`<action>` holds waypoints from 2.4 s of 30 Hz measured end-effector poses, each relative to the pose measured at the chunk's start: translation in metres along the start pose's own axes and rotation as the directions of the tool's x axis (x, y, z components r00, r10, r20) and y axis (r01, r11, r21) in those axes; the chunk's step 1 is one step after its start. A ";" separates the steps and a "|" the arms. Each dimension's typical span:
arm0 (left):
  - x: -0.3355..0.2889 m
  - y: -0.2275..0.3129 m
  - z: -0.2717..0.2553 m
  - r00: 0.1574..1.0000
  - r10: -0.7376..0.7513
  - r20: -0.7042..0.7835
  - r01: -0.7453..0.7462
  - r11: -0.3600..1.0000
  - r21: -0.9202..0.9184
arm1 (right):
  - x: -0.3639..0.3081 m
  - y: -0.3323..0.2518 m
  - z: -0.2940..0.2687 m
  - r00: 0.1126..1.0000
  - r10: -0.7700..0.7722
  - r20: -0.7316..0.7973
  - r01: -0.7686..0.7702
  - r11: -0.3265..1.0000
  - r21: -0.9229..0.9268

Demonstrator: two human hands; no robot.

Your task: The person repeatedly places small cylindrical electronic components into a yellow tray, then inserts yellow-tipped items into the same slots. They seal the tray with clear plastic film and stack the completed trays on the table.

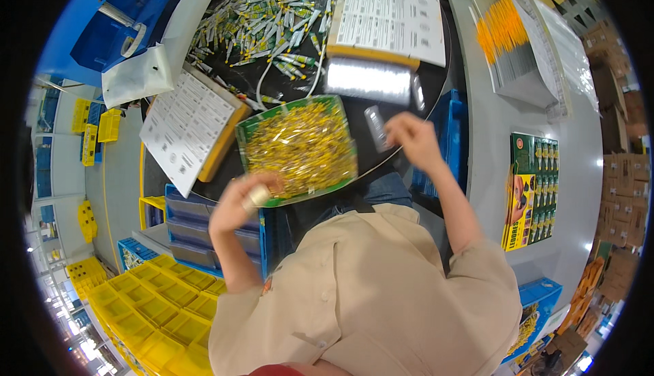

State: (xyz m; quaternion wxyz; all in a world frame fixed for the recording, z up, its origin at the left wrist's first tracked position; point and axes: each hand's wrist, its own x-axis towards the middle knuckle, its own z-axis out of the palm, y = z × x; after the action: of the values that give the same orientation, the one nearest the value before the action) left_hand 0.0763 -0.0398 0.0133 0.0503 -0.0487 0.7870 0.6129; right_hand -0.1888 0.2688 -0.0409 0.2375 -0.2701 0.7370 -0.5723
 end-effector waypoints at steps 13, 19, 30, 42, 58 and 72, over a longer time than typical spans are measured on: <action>-0.037 -0.177 0.113 0.169 -0.727 -0.666 -0.250 0.622 -0.742 | 0.140 0.058 0.001 0.911 -0.370 0.181 0.339 0.425 -0.839; -0.094 -0.215 -0.014 0.116 -0.625 -0.772 -0.002 0.777 -0.629 | 0.118 0.028 0.049 0.866 -0.388 0.315 0.479 0.466 -0.744; -0.084 -0.022 -0.149 0.577 -0.463 -0.673 0.700 0.704 0.117 | 0.103 0.007 0.079 0.919 -0.278 0.279 0.391 0.570 -0.723; 0.233 0.403 -0.398 0.302 0.953 -0.011 0.735 -0.226 0.639 | 0.102 0.018 0.078 0.937 -0.253 0.242 0.350 0.620 -0.702; 0.281 0.444 -0.458 0.238 0.958 -0.157 0.911 -0.165 0.377 | 0.100 0.038 0.076 0.939 -0.023 0.342 0.280 0.627 -0.727; 0.293 0.389 -0.390 0.420 0.840 -0.345 0.788 -0.148 0.598 | 0.102 0.017 0.077 0.952 -0.189 0.240 0.304 0.677 -0.670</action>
State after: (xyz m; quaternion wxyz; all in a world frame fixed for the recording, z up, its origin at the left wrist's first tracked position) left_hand -0.2753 -0.3279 0.4406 -0.3891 -0.2818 0.7840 -0.3930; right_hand -0.2159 0.1491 -0.0798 0.0930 -0.4793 0.8346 -0.2551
